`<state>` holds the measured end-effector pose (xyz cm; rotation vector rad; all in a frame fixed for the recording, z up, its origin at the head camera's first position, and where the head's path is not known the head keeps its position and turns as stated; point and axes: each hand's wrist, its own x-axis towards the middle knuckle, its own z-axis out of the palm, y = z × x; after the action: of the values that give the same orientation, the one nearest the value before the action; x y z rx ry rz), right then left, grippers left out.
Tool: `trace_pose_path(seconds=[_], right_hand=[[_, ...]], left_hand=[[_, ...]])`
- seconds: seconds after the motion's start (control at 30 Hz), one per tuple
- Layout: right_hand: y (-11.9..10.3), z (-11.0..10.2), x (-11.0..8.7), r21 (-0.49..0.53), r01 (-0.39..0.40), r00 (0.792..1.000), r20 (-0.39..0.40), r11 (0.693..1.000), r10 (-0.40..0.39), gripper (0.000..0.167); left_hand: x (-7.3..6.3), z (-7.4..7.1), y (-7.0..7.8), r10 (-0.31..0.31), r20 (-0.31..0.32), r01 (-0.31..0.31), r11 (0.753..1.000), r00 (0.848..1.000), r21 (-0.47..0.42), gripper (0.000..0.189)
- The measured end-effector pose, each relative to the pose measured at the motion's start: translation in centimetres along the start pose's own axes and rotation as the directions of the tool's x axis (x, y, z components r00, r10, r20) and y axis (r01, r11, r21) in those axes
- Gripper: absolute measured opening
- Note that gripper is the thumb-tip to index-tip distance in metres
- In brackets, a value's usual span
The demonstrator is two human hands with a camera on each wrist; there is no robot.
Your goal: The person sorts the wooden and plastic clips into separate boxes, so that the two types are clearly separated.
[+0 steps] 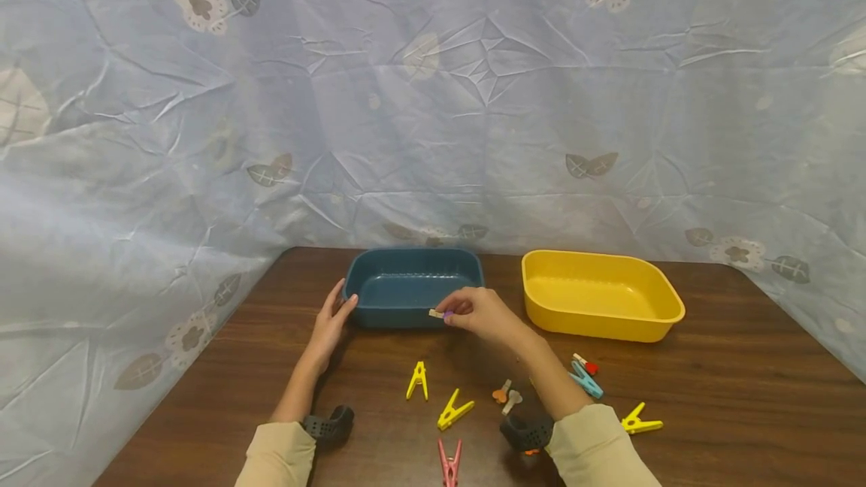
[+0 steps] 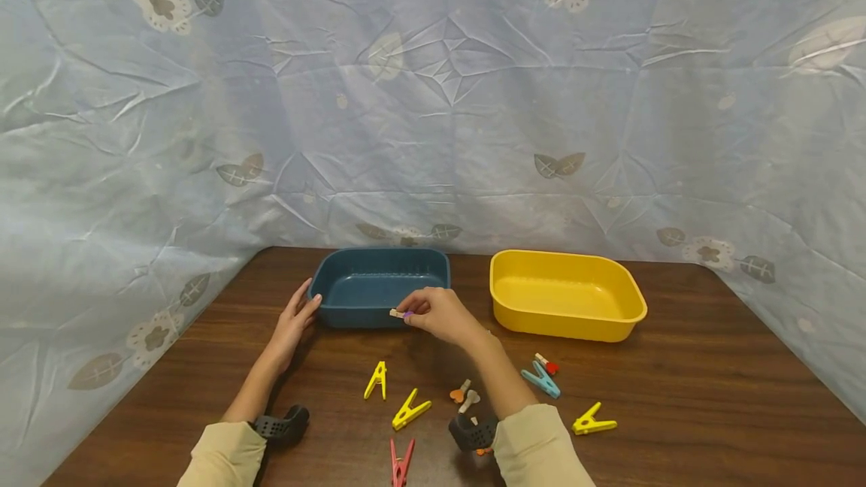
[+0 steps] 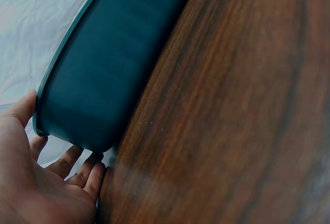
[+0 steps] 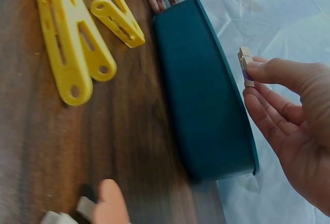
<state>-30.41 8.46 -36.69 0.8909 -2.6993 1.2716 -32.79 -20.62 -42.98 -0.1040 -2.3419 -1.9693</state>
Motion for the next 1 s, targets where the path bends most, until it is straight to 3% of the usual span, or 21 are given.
trace_pose_path(seconds=[0.23, 0.43, 0.83, 1.0], right_hand=[[0.4, -0.9, 0.9, 0.008, -0.009, 0.999, -0.037, 1.000, 0.009, 0.014], [1.4, -1.1, 2.0, 0.020, -0.062, 0.996, -0.061, 0.998, 0.063, 0.015], [3.3, -0.4, 3.2, 0.174, -0.137, 0.976, -0.144, 0.975, 0.163, 0.018], [3.8, -0.3, 3.3, 0.237, -0.129, 0.972, -0.162, 0.963, 0.170, 0.019]], left_hand=[[0.0, 0.0, 0.1, 0.004, -0.010, -0.004, 1.000, 1.000, 0.004, 0.062], [-0.1, 0.0, 0.2, 0.008, -0.003, -0.008, 1.000, 1.000, -0.009, 0.065], [0.0, 0.1, -0.1, 0.008, 0.004, -0.008, 1.000, 1.000, 0.002, 0.063], [-1.0, 0.2, 1.9, -0.002, 0.012, 0.003, 1.000, 1.000, -0.018, 0.062]])
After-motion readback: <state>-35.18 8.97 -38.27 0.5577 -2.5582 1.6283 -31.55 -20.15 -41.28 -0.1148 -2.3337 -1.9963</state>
